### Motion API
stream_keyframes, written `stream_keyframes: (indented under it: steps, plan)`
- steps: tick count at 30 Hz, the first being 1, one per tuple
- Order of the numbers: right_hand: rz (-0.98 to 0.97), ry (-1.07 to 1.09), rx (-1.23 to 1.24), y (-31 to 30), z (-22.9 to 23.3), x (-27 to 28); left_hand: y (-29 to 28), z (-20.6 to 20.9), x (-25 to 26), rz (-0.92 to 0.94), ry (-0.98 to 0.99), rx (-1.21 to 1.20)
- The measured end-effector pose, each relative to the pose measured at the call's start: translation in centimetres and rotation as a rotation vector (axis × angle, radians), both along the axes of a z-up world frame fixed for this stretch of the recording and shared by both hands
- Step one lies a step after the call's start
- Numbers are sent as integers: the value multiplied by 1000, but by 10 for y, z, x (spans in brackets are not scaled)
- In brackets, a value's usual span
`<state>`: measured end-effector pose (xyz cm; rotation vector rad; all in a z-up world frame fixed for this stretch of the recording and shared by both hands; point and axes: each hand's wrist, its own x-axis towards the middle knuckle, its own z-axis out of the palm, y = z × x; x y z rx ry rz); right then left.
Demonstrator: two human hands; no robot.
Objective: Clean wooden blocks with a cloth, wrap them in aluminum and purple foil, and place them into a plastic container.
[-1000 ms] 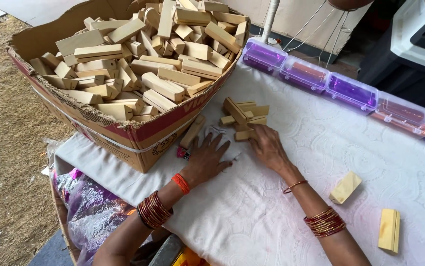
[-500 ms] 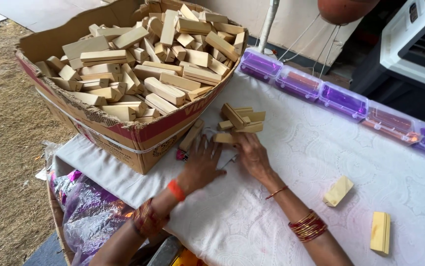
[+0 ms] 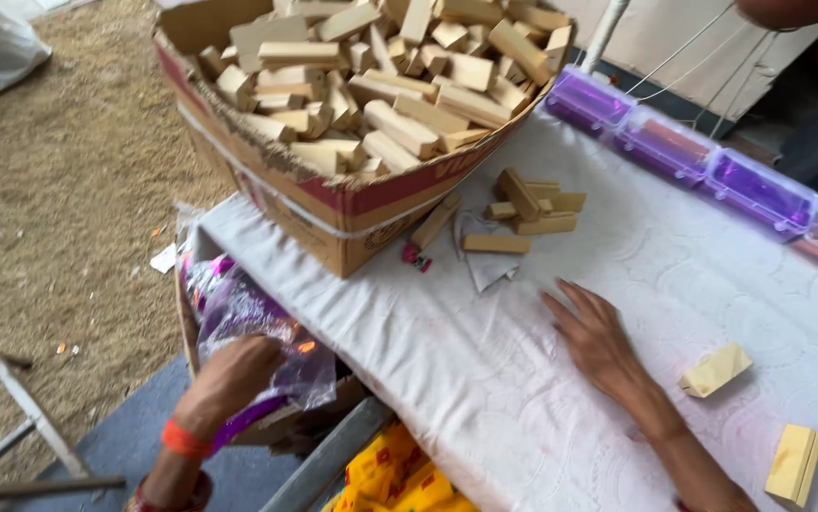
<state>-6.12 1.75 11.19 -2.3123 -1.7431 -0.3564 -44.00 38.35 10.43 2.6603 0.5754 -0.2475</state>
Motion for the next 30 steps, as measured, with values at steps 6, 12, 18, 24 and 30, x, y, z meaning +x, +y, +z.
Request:
stream_keyframes:
  steps: [6, 12, 18, 24, 30]
  plan:
    - [-121, -28, -12, -115, 0, -1, -17, -35, -79, 223, 200, -177]
    - [-540, -313, -344, -200, -17, 27, -17, -181, -88, 71, 315, -41]
    - [-577, -180, -87, -241, -64, 35, -6, -193, -91, 196, 77, 385]
    - [-489, 47, 181, -240, -83, 38, -10, -172, -95, 182, 34, 711]
    - [-580, -125, 37, -256, -90, 37, 1, -227, -96, 269, 44, 520]
